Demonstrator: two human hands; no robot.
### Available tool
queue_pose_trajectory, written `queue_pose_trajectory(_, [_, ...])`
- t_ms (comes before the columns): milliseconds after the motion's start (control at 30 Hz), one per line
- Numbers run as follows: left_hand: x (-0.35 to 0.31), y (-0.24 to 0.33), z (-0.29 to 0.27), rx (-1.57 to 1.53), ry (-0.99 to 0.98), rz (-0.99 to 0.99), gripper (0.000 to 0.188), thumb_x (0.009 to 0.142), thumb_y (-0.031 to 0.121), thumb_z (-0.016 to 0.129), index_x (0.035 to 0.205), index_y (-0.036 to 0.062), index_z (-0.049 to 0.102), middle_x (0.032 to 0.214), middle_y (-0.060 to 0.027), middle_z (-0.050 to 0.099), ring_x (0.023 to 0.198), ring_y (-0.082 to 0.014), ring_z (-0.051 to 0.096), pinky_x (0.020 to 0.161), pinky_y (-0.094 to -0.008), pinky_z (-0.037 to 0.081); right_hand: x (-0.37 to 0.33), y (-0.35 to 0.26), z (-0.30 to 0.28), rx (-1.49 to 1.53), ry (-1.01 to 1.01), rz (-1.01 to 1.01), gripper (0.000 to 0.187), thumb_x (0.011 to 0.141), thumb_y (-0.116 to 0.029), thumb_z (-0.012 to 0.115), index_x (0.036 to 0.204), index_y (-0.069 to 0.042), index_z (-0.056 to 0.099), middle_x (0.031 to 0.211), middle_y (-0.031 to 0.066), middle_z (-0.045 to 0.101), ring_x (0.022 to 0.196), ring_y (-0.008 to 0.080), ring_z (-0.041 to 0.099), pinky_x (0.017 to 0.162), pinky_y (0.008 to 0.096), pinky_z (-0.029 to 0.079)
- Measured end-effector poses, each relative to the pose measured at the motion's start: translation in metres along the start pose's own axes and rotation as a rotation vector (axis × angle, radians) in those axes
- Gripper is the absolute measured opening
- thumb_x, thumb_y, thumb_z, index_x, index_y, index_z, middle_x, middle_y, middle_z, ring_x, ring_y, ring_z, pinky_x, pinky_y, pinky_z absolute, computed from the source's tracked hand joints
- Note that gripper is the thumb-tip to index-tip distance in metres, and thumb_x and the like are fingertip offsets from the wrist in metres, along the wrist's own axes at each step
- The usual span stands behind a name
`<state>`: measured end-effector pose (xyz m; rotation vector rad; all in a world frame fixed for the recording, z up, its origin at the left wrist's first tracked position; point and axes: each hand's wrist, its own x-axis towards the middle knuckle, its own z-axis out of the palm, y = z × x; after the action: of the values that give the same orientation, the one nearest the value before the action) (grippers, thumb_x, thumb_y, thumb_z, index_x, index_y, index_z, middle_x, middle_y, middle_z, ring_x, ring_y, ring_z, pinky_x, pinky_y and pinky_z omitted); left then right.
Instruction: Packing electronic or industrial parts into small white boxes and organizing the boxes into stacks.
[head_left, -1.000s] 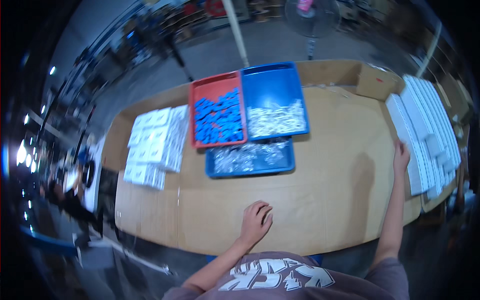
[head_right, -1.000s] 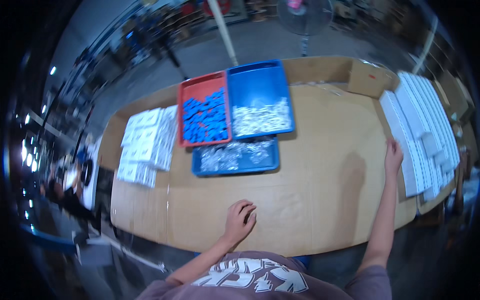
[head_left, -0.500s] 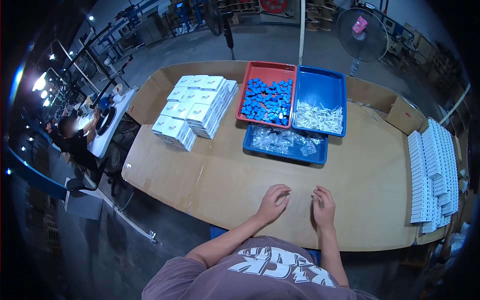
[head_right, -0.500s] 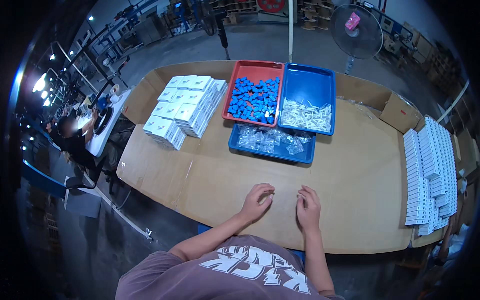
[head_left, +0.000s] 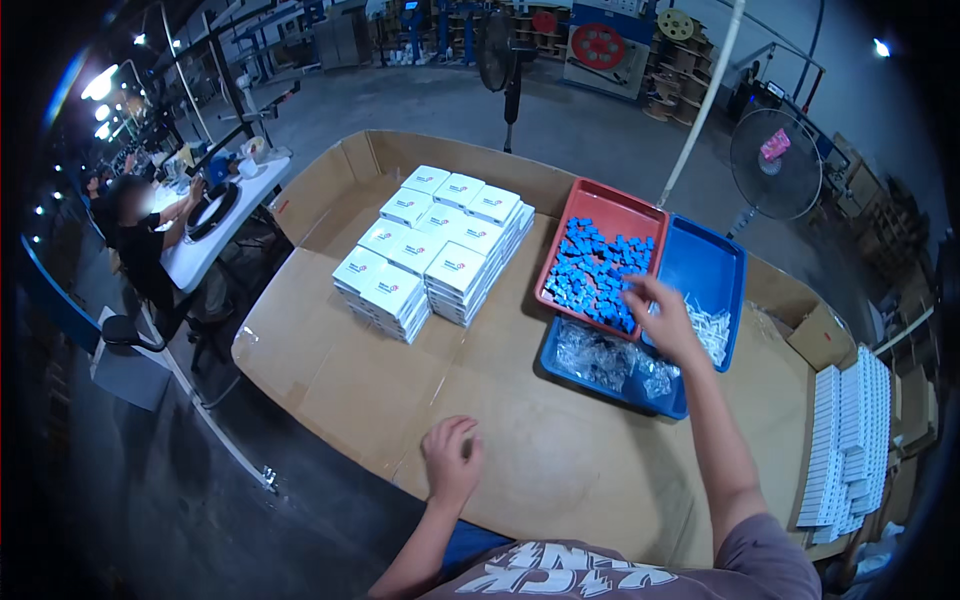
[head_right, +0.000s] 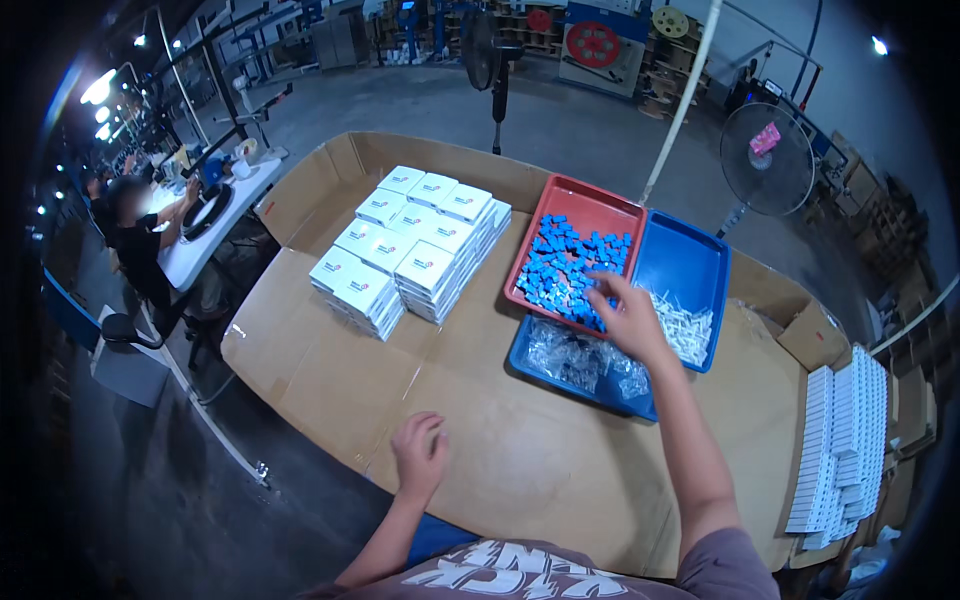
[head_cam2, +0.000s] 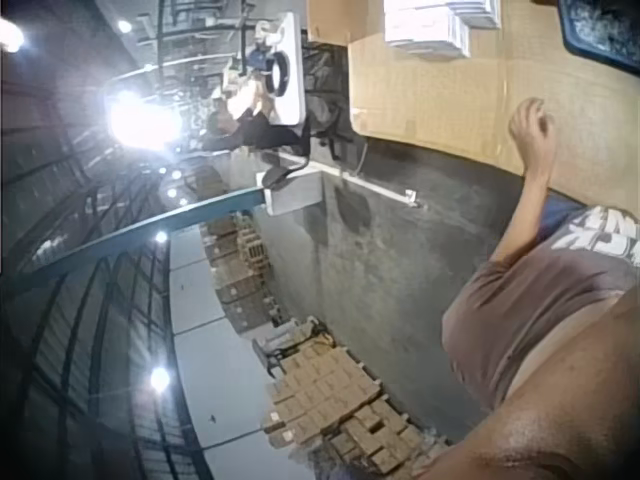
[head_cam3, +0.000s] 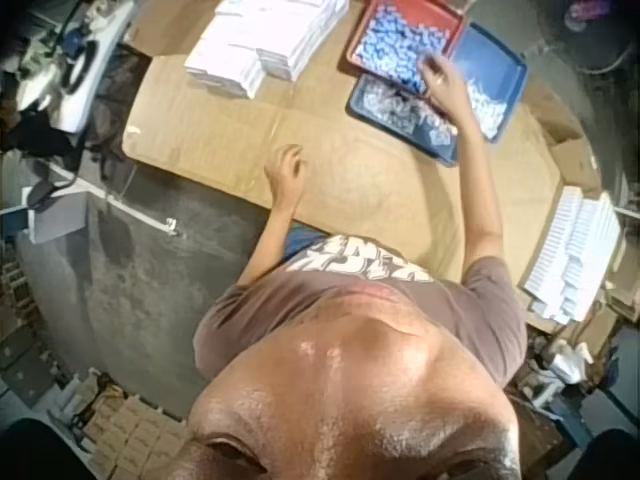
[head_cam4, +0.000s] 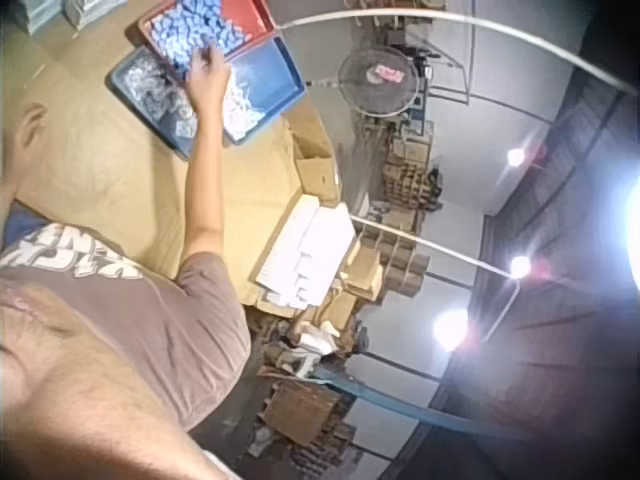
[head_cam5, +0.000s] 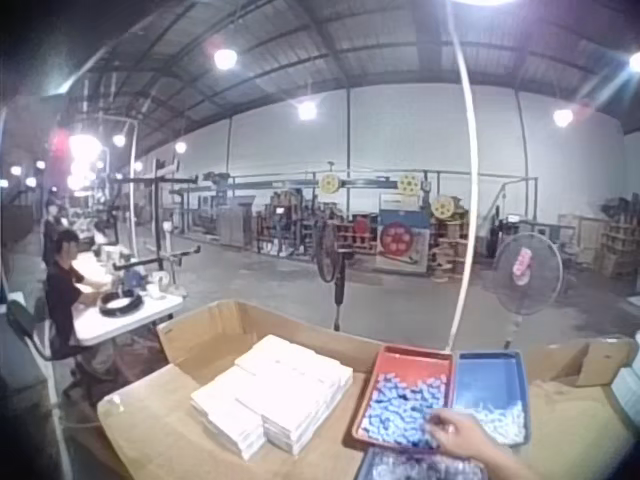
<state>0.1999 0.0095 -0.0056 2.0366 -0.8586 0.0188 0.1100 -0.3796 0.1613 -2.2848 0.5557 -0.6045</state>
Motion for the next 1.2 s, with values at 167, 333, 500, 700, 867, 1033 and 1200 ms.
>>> queue_pose_trajectory(167, [0.006,-0.041,-0.02,0.31,0.123,-0.143,0.034,0.087,0.014,0.072,0.12,0.0061,0.066,0.133,-0.016,0.057,0.129,-0.0373,0.05,0.111,-0.0529,0.035,0.208,0.016,0.036,0.013,-0.152,-0.339,0.027,0.102,-0.012,0.066,0.124,0.002,0.067,0.108,0.0099,0.071,0.1,0.015,0.066,0.092,0.0319,0.055])
queue_pose_trajectory(333, [0.017,-0.037,-0.025,0.318,0.051,-0.246,0.046,0.085,0.016,0.073,0.128,0.0032,0.062,0.143,-0.022,0.048,0.135,-0.0424,0.045,0.115,-0.0565,0.032,0.385,0.004,0.131,-0.221,-0.168,-0.484,0.034,0.097,-0.021,0.065,0.126,-0.002,0.069,0.108,0.0157,0.075,0.099,0.0237,0.072,0.089,0.0372,0.056])
queue_pose_trajectory(500, [0.017,-0.049,-0.025,0.283,0.022,-0.358,0.05,0.083,0.014,0.073,0.13,0.0022,0.06,0.145,-0.0244,0.049,0.141,-0.044,0.042,0.117,-0.0562,0.031,0.464,0.01,0.221,-0.432,-0.614,-0.252,0.04,0.105,-0.024,0.063,0.136,0.0,0.064,0.12,0.0134,0.073,0.108,0.0194,0.069,0.095,0.0349,0.054])
queue_pose_trajectory(700, [0.018,-0.05,-0.023,0.309,-0.029,-0.42,0.05,0.081,0.016,0.073,0.128,0.0039,0.062,0.145,-0.0238,0.051,0.14,-0.045,0.043,0.118,-0.0564,0.032,0.487,0.046,0.29,-0.354,-0.707,-0.188,0.047,0.101,-0.031,0.069,0.137,0.0,0.067,0.118,0.0158,0.075,0.102,0.0229,0.072,0.086,0.0372,0.056])
queue_pose_trajectory(867, [0.017,-0.053,-0.021,0.338,-0.043,-0.434,0.048,0.08,0.026,0.076,0.125,0.0096,0.065,0.144,-0.0202,0.051,0.139,-0.0441,0.043,0.116,-0.0573,0.034,0.5,0.049,0.3,-0.385,-0.721,-0.204,0.047,0.099,-0.031,0.071,0.134,0.0,0.068,0.117,0.0161,0.075,0.1,0.0232,0.072,0.084,0.0376,0.056])
queue_pose_trajectory(1033, [0.014,-0.055,-0.019,0.332,-0.038,-0.434,0.048,0.08,0.027,0.076,0.124,0.0107,0.066,0.144,-0.02,0.051,0.139,-0.0441,0.042,0.116,-0.0577,0.032,0.511,0.051,0.304,-0.458,-0.718,-0.216,0.047,0.098,-0.032,0.073,0.132,0.0,0.07,0.115,0.0165,0.075,0.099,0.0237,0.072,0.083,0.038,0.056])
queue_pose_trajectory(1200, [0.017,-0.053,-0.021,0.323,-0.059,-0.453,0.047,0.08,0.027,0.076,0.123,0.0118,0.067,0.145,-0.0197,0.051,0.139,-0.0435,0.042,0.117,-0.0577,0.031,0.517,0.056,0.301,-0.52,-0.722,-0.245,0.046,0.096,-0.032,0.075,0.129,0.001,0.071,0.113,0.0169,0.076,0.097,0.0241,0.073,0.082,0.0384,0.057])
